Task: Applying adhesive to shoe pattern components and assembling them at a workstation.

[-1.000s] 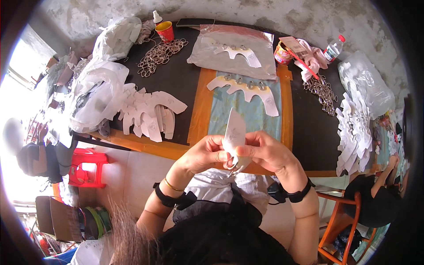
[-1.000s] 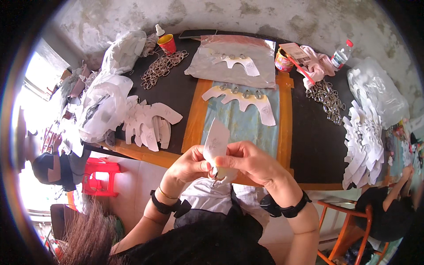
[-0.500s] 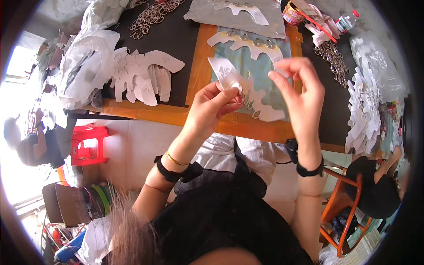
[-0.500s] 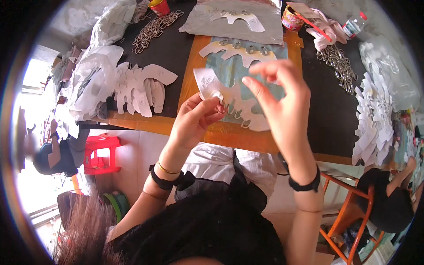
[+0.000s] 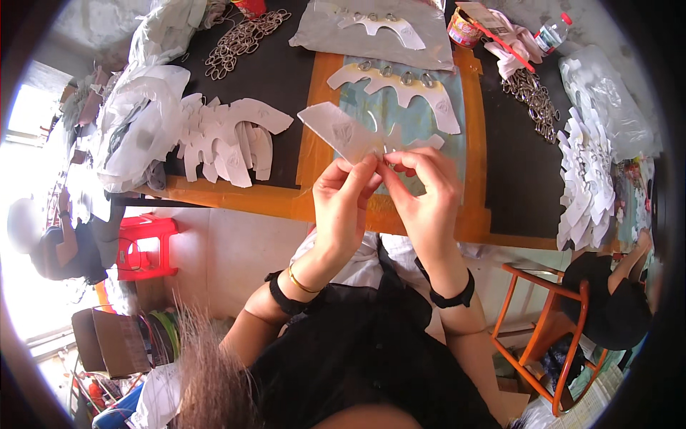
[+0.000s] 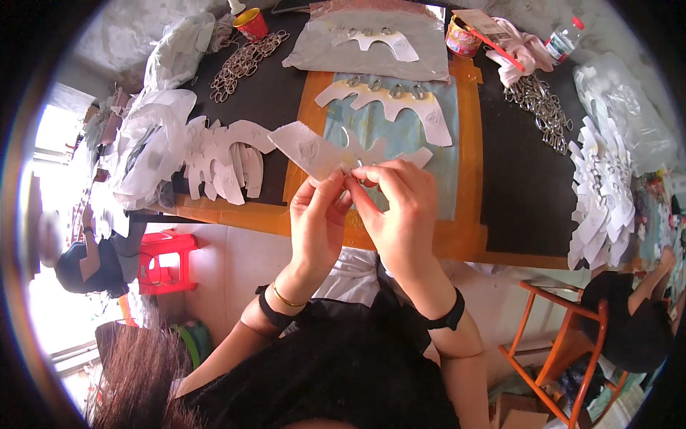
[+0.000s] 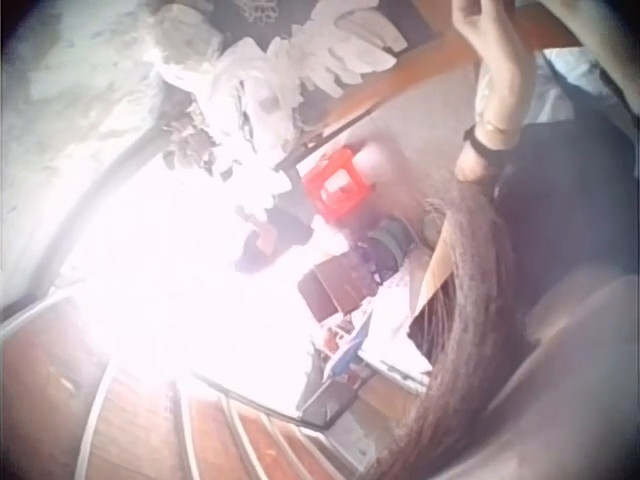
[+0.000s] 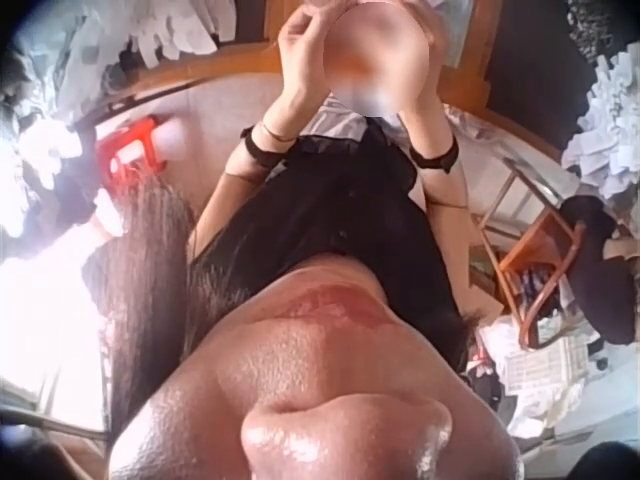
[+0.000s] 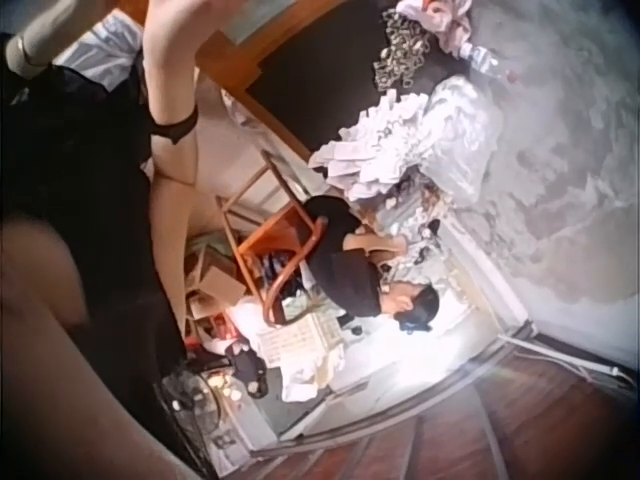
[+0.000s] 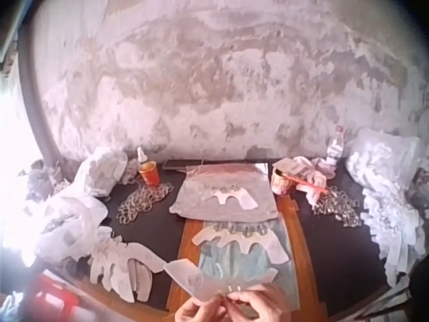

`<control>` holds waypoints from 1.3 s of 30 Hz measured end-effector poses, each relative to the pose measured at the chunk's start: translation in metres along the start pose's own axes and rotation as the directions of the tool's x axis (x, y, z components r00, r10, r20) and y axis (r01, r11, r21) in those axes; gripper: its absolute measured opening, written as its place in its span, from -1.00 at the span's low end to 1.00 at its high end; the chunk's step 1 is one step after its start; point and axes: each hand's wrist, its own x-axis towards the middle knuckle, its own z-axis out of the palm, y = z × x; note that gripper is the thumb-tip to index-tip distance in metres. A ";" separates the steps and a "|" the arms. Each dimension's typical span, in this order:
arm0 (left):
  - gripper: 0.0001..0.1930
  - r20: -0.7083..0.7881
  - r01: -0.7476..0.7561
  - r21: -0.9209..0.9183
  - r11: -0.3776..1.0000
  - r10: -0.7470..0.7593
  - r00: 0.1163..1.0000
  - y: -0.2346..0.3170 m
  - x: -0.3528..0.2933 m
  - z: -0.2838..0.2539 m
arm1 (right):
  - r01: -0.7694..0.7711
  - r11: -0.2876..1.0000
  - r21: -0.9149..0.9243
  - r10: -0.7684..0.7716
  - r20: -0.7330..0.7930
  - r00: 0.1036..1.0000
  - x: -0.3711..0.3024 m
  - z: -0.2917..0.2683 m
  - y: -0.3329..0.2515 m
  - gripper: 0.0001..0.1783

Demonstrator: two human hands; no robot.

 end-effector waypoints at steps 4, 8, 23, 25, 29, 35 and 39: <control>-0.95 0.002 -0.027 0.050 0.998 0.027 1.000 -0.005 -0.001 0.000 | -0.061 0.992 0.115 0.060 0.008 0.998 -0.001 0.005 0.006 -0.79; -0.94 0.048 -0.162 0.224 0.961 0.156 0.987 -0.004 0.004 -0.002 | 0.235 0.970 -0.060 -0.238 -0.055 0.970 -0.002 0.009 0.013 -0.69; -0.85 0.256 -0.085 0.573 0.815 -0.079 0.963 0.024 0.013 -0.009 | -0.722 0.388 0.573 0.401 0.600 0.692 0.011 -0.019 0.027 -0.91; -0.85 0.238 -0.058 0.575 0.816 -0.099 0.966 0.023 0.015 -0.005 | -0.572 0.664 0.481 0.380 0.441 0.813 0.007 -0.018 0.020 -0.91; -0.86 0.217 -0.116 0.532 0.839 -0.003 0.976 0.013 0.015 -0.014 | -0.026 0.993 0.113 0.012 0.116 0.993 -0.002 -0.005 0.006 -0.85; -0.83 0.233 0.199 0.413 0.889 -0.314 0.920 0.024 0.017 -0.013 | -0.644 0.589 0.488 0.468 0.444 0.764 0.004 -0.022 0.017 -0.93; -0.83 0.229 0.095 0.417 0.904 -0.206 0.951 0.016 0.020 -0.016 | -0.695 0.529 0.487 0.480 0.503 0.719 0.010 -0.024 0.012 -0.85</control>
